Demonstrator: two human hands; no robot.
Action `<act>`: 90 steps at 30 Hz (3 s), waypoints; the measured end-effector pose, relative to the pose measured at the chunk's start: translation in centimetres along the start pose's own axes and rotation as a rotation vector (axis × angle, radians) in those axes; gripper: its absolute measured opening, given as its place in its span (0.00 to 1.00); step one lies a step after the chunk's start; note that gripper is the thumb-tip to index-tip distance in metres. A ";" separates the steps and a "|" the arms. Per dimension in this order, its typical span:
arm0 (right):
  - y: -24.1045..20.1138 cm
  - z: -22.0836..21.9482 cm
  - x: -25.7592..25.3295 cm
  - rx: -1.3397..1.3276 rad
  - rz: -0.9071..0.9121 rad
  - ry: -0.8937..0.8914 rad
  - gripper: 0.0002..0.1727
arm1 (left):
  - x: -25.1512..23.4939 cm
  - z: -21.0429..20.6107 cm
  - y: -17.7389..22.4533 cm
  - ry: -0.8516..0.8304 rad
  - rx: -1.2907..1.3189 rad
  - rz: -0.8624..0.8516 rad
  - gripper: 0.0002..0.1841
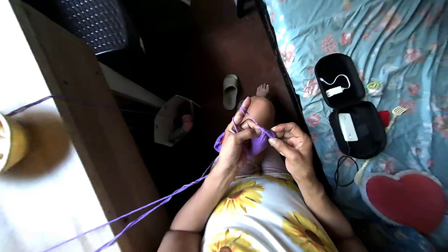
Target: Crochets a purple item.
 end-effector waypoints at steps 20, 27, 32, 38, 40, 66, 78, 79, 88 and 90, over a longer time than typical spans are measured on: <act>-0.5 -1.4 0.4 -0.492 -0.341 -0.024 0.10 | 1.1 -0.1 1.6 0.041 -0.130 -0.205 0.43; -1.3 -0.8 0.6 0.151 0.153 -0.014 0.10 | 1.2 -0.3 0.9 0.026 -0.131 -0.101 0.43; -2.5 -1.4 0.7 0.618 0.412 0.027 0.04 | 1.2 -0.3 -1.1 0.051 -0.597 -0.775 0.36; -1.8 -1.2 -0.4 -0.213 -0.138 0.004 0.12 | 0.7 -0.5 -1.0 0.045 -0.511 -0.872 0.32; -1.3 -1.4 0.0 -0.063 0.012 0.041 0.11 | 0.5 -0.4 -0.4 0.050 -0.375 -0.688 0.39; -0.2 -0.2 0.0 0.250 0.259 0.072 0.05 | 0.2 -0.7 0.3 0.059 -0.204 -0.426 0.36; 0.7 0.0 0.6 0.878 0.674 0.250 0.07 | -0.2 -0.3 0.8 0.093 -0.234 -0.338 0.35; 0.6 0.0 0.6 0.894 0.683 0.254 0.07 | -0.2 -0.2 1.1 0.071 -0.260 -0.319 0.35; 1.3 0.2 0.7 0.593 0.489 0.193 0.06 | 0.2 -0.6 0.1 0.086 -0.145 -0.321 0.35; 1.4 0.2 0.8 0.651 0.521 0.210 0.06 | 0.1 -0.6 -0.2 0.088 -0.164 -0.371 0.34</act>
Point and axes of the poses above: each hand's wrist, its own x-axis away from the middle knuckle, its own z-axis out of the back of the hand, y = z × x, the point moved 1 cm from there along -x, towards the middle knuckle, and after that the axes turned 3 degrees about -x, right-handed, at the moved point
